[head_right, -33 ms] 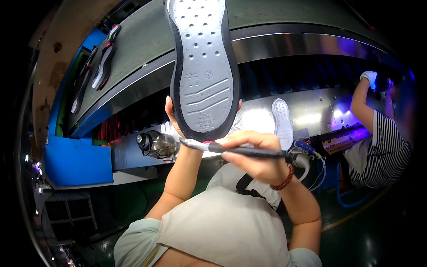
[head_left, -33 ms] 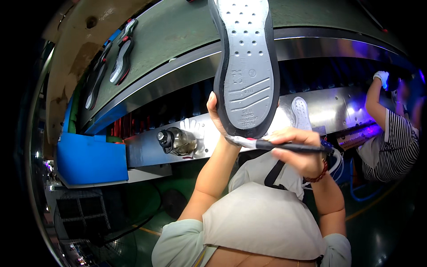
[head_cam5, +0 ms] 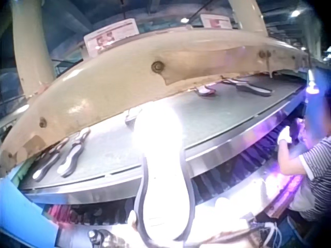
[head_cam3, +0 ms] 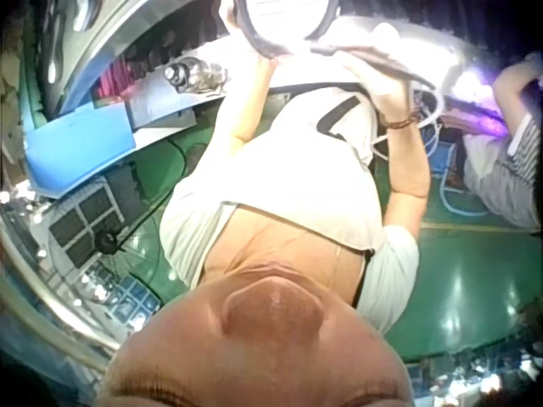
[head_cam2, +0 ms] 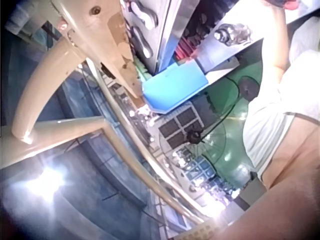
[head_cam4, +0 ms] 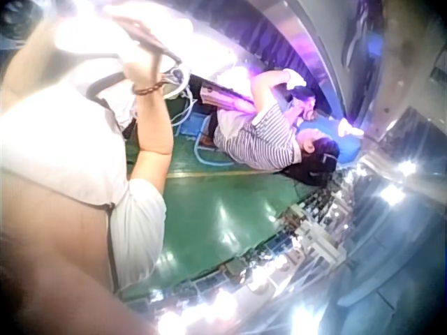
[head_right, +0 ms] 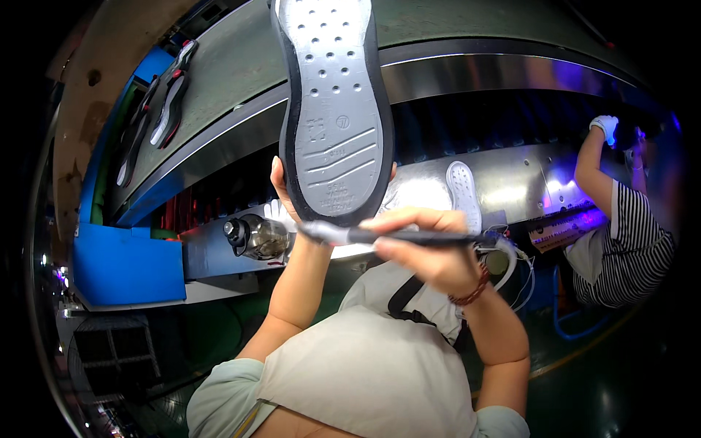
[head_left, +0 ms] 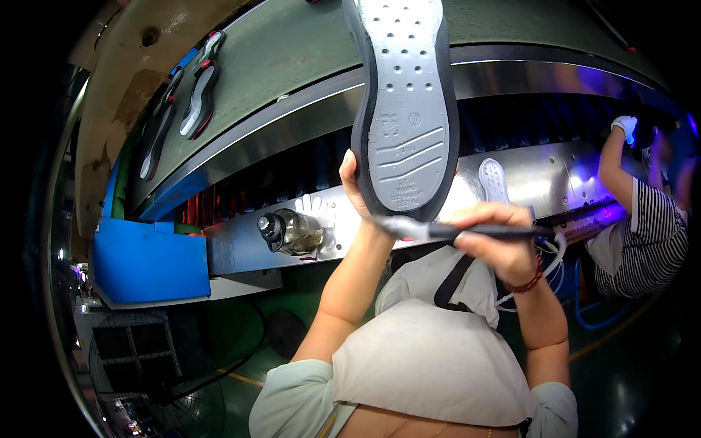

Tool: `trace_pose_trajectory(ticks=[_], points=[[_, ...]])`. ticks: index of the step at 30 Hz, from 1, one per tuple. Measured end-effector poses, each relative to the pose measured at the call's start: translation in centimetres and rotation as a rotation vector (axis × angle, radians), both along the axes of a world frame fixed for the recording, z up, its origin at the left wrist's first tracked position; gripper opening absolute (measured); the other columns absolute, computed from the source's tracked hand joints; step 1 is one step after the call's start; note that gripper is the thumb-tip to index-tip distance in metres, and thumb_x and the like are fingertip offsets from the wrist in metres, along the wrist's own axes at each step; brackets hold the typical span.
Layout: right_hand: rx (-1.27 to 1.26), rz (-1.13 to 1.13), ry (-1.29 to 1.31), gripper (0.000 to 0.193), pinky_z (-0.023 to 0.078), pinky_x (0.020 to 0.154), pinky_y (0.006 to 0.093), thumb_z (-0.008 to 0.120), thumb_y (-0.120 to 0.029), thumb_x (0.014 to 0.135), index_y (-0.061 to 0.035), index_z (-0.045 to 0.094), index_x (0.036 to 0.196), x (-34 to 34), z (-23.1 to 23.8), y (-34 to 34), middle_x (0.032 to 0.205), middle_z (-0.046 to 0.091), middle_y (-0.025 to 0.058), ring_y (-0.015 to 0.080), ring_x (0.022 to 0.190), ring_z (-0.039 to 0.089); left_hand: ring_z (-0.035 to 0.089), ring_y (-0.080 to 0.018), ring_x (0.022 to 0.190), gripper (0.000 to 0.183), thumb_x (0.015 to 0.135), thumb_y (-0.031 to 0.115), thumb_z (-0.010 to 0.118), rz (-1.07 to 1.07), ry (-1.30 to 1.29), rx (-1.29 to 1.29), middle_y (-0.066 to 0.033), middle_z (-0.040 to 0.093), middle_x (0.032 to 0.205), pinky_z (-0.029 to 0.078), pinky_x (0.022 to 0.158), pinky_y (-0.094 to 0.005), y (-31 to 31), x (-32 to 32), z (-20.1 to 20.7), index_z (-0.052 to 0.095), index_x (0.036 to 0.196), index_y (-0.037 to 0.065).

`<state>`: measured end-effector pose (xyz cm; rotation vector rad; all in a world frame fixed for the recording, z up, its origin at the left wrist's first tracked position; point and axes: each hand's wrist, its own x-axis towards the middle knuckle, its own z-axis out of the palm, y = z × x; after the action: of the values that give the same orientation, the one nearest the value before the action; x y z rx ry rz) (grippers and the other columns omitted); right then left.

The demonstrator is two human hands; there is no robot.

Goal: The person uses a handheld tool to scrape and clean the soles of several shoes on a conveyor belt. After finishing with the shoes, the person wipes down a blue metal equipment frame with a white cloth.

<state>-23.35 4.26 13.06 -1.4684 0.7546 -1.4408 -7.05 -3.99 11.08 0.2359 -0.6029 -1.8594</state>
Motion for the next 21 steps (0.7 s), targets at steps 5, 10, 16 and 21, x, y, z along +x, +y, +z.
trace_pose_trajectory(ticks=[5,10,16,21], points=[[-0.201,0.18,0.255,0.016,0.042,0.068,0.0254,0.059,0.003,0.062,0.0021,0.057,0.078,-2.0,1.2,-1.7,0.079,0.058,0.0114,0.0163,0.074,0.055,0.053,-0.0217,0.079,0.04,0.074,0.034,0.041,0.023,0.053,-0.061,-0.0132,0.052,0.093,0.044,0.069,-0.0315,-0.6,-0.5,0.9,0.046,0.097,0.001],[-0.156,0.141,0.233,0.015,0.042,0.068,0.0257,0.059,0.003,0.061,0.0011,0.058,0.076,-2.4,1.1,-1.7,0.077,0.058,0.0117,0.0178,0.074,0.055,0.054,-0.0219,0.076,0.035,0.075,0.03,0.041,0.027,0.044,-0.083,-0.0136,0.054,0.089,0.045,0.067,-0.031,-1.4,-0.6,1.5,0.047,0.092,0.001],[-0.08,0.165,0.204,0.014,0.043,0.064,0.0249,0.059,0.002,0.062,0.0017,0.057,0.076,-2.3,1.4,-1.7,0.078,0.058,0.0112,0.0169,0.07,0.056,0.055,-0.0228,0.076,0.036,0.075,0.03,0.041,-0.109,0.028,-0.001,-0.0138,0.054,0.089,0.045,0.068,-0.031,-1.5,-0.5,3.0,0.049,0.093,0.0],[-0.203,0.342,0.289,0.017,0.043,0.067,0.0271,0.061,0.002,0.059,-0.0019,0.058,0.076,-3.3,2.4,-1.1,0.078,0.059,0.01,0.0188,0.074,0.056,0.056,-0.0219,0.074,0.038,0.075,0.03,0.042,-0.267,-0.129,0.232,-0.0143,0.055,0.086,0.045,0.068,-0.03,-1.4,-1.0,3.9,0.05,0.093,-0.002]])
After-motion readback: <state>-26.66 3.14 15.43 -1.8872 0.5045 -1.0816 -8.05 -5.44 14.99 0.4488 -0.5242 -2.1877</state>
